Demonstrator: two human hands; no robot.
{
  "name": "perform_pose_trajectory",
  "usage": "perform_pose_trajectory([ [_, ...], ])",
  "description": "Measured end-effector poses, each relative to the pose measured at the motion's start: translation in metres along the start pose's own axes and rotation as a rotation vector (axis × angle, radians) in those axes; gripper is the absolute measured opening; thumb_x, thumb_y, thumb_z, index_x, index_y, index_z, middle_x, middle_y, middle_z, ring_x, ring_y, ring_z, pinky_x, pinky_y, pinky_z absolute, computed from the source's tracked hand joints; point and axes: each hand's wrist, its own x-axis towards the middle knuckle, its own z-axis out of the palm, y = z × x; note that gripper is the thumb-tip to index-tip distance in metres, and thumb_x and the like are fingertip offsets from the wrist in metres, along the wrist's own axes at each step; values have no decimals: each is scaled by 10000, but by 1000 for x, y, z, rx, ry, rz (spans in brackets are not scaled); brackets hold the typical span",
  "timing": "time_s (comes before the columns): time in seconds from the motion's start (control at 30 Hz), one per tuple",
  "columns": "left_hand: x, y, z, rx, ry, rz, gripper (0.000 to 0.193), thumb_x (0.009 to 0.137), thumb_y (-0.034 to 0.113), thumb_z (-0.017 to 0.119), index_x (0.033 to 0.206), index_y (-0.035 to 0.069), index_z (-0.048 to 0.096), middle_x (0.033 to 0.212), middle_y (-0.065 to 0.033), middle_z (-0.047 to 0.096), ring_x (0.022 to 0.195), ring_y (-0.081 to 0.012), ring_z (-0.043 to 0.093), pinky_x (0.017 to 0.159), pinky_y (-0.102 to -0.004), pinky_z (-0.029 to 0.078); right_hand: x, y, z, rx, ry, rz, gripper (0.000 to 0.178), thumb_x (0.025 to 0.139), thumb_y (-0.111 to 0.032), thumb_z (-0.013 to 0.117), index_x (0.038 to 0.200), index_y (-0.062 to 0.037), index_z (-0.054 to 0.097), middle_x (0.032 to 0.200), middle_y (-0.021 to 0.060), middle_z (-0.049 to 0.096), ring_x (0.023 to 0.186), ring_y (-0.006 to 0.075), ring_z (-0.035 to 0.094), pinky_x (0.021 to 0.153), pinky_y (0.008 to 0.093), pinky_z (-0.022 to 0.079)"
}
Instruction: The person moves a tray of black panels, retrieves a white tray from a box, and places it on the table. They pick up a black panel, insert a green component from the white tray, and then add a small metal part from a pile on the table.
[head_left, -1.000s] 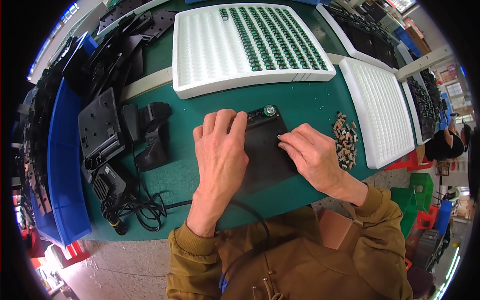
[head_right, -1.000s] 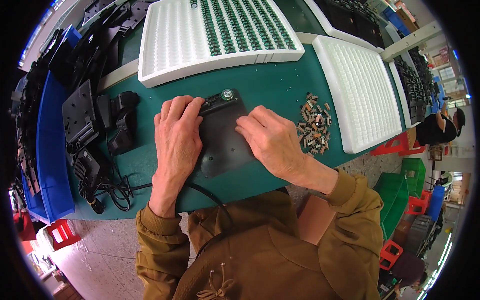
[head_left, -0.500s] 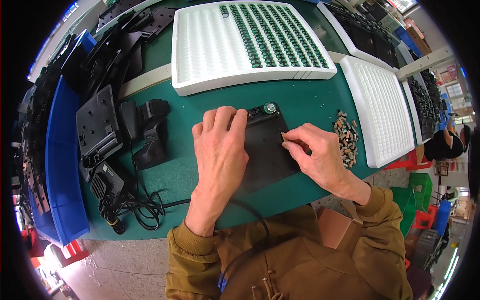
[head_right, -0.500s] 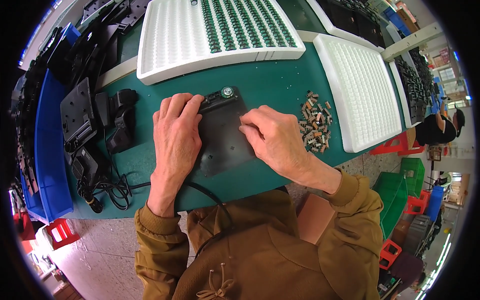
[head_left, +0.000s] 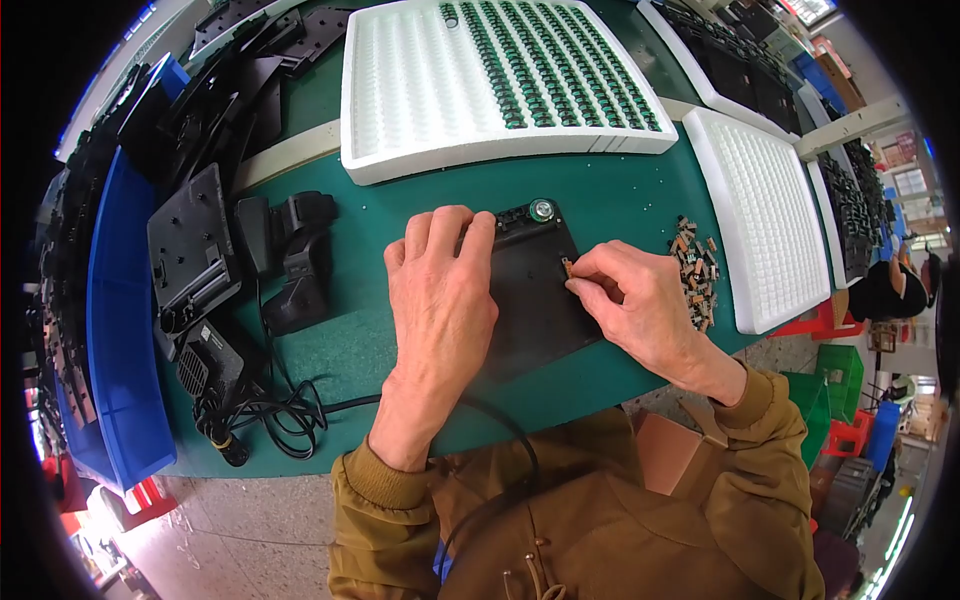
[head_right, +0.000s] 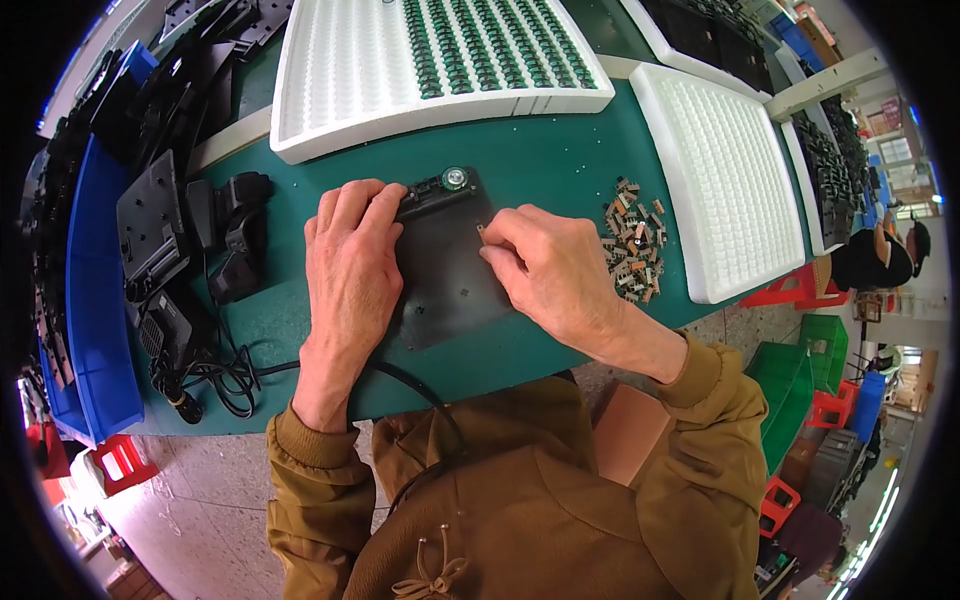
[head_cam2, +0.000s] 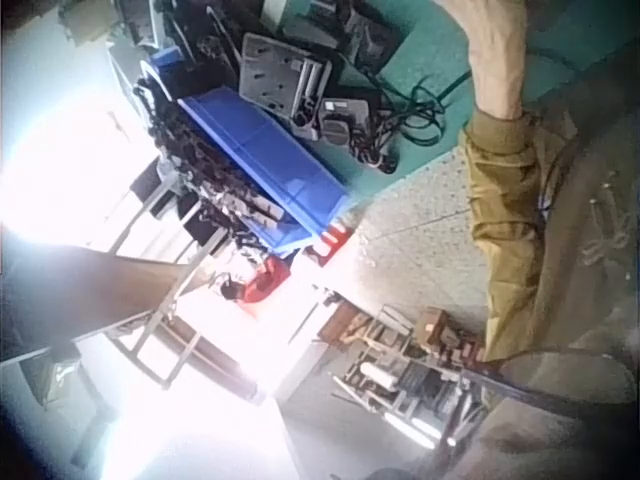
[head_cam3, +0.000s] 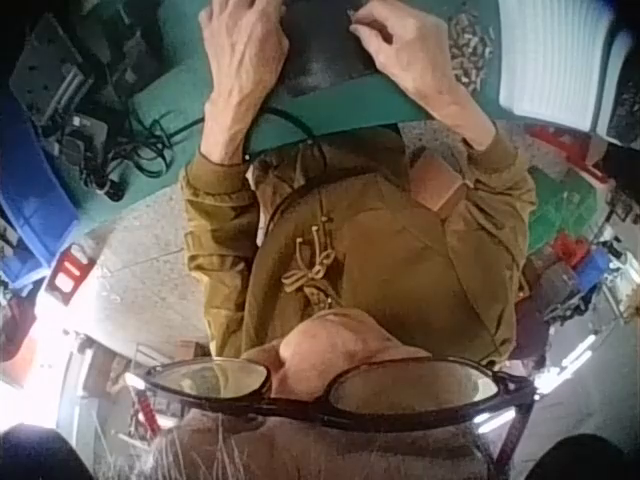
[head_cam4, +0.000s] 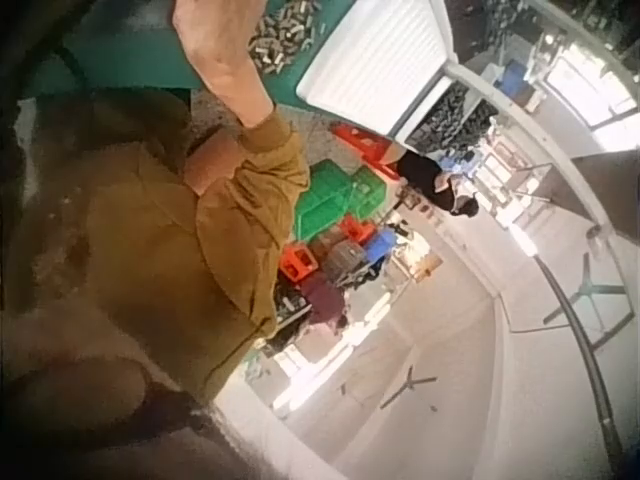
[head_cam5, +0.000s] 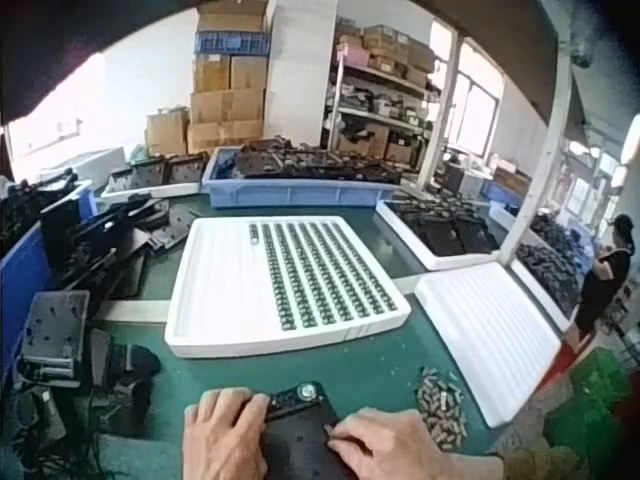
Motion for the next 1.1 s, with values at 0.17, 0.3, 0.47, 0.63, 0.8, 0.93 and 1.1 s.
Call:
perform_pose_trajectory([
  [0.17,0,-1,0,-4,-10,-10,355,715,-73,610,1053,35,595,1023,-80,562,965,-273,524,800,-375,408,4,0,-3,65,-43,47,97,758,-38,677,806,-14,596,729,111,633,620,274,626,542,346,484],
  [0.3,-2,-4,5,-3,-2,26,564,534,-106,635,1077,12,539,1060,-87,504,987,-272,479,791,-379,383,3,-5,-10,151,-73,140,107,763,-42,672,818,-3,590,735,118,642,627,266,635,545,341,487],
  [0.47,-2,-4,4,9,-4,4,589,524,-114,640,1092,-1,531,1083,-100,498,996,-287,473,786,-376,386,3,-5,-18,143,-115,229,151,780,-57,672,872,13,573,704,133,642,589,241,637,543,314,486],
  [0.63,-2,-4,5,9,-12,0,597,532,-117,634,1109,-7,531,1089,-107,501,1003,-297,473,791,-378,394,2,-2,-22,260,-200,334,199,801,-50,685,964,14,590,699,59,630,592,76,572,545,223,453],
  [0.8,-2,-6,1,-14,-2,-14,579,538,-121,626,1101,-20,532,1078,-122,512,994,-315,477,807,-397,401,3,-3,-21,348,-266,393,282,807,-76,687,1049,32,590,728,50,627,631,67,565,569,223,454],
  [0.93,0,-8,-1,-65,40,-13,492,603,-132,590,1082,-34,541,1049,-139,528,982,-334,483,816,-409,405,3,1,-22,539,-319,427,383,817,-62,672,1156,45,532,751,26,619,641,60,554,573,215,453],
  [1.1,7,2,-2,-162,70,-3,364,709,-111,559,1060,-14,563,1041,-157,548,979,-335,513,843,-389,425,-3,6,-34,780,-274,542,435,820,-27,647,1221,36,488,776,15,622,658,51,552,584,203,455],
])
